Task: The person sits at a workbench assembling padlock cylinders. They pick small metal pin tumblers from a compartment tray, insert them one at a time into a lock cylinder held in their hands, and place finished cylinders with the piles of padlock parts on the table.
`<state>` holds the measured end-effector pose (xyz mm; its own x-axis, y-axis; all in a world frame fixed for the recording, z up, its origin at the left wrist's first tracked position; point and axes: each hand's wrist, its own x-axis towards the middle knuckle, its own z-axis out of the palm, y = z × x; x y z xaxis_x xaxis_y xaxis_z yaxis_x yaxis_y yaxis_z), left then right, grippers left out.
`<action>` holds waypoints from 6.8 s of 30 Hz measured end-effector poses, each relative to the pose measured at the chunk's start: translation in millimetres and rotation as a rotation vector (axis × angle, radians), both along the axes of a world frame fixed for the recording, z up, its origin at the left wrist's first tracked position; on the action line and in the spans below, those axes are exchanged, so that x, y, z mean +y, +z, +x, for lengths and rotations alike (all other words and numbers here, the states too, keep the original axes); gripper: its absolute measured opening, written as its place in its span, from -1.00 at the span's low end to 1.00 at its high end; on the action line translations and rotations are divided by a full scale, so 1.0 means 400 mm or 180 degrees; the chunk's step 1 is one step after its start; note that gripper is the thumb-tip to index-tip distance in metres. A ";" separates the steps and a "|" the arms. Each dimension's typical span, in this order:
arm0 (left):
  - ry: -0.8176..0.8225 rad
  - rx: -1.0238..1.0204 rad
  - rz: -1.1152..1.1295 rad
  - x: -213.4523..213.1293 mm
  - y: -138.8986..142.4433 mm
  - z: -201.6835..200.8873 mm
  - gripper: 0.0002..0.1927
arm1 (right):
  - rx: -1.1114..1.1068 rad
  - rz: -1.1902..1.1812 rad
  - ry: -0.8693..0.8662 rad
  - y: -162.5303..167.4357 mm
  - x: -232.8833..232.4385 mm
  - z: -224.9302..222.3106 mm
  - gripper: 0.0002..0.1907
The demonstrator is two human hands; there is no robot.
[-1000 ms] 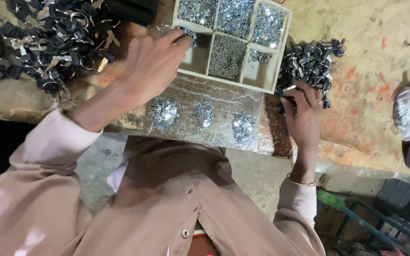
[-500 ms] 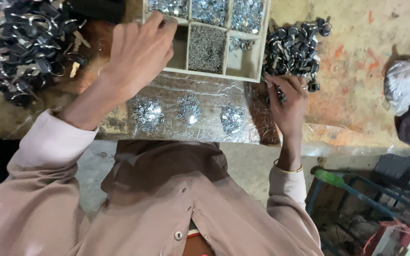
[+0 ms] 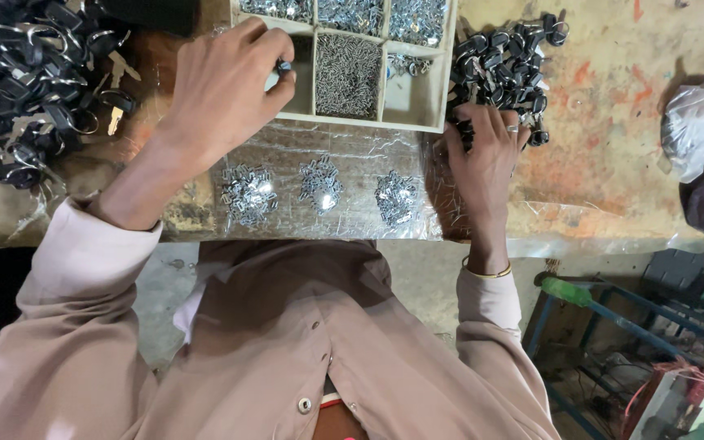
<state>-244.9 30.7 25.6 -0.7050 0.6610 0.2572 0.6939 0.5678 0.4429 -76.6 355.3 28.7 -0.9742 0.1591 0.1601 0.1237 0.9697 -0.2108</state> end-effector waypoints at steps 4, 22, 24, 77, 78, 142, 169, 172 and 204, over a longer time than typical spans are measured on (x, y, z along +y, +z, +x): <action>-0.0092 -0.0196 0.0413 0.002 -0.001 0.001 -0.84 | 0.0140 0.0188 -0.0035 -0.005 0.013 0.019 -0.80; -0.0756 -0.0759 0.1729 0.045 -0.023 0.007 -0.87 | 0.0702 -0.0599 0.0203 0.112 -0.082 0.019 -0.88; -0.0762 -0.0675 0.1882 0.046 -0.019 0.009 -0.87 | 0.0327 -0.1048 -0.0222 0.110 -0.087 0.024 -0.85; -0.0224 -0.1754 0.2295 0.064 -0.001 0.059 -0.74 | 0.0016 -0.3968 0.1157 0.005 -0.192 -0.204 -0.82; -0.0221 -0.1790 0.2319 0.065 -0.003 0.060 -0.73 | -0.0005 -0.3963 0.1146 0.008 -0.194 -0.204 -0.82; -0.0605 -0.2306 0.2686 0.060 -0.017 0.048 -0.78 | 0.1066 -0.1709 0.1860 0.021 -0.202 -0.202 -0.81; -0.0626 -0.2152 0.2663 0.062 -0.022 0.045 -0.79 | 0.0343 -0.3411 0.1391 0.038 -0.211 -0.219 -0.93; -0.0569 -0.2049 0.2613 0.064 -0.023 0.042 -0.78 | 0.0665 -0.2643 0.0579 0.044 -0.188 -0.227 -0.88; -0.0406 -0.1984 0.2452 0.067 -0.013 0.051 -0.85 | -0.0056 -0.3762 0.0926 0.012 -0.214 -0.202 -0.89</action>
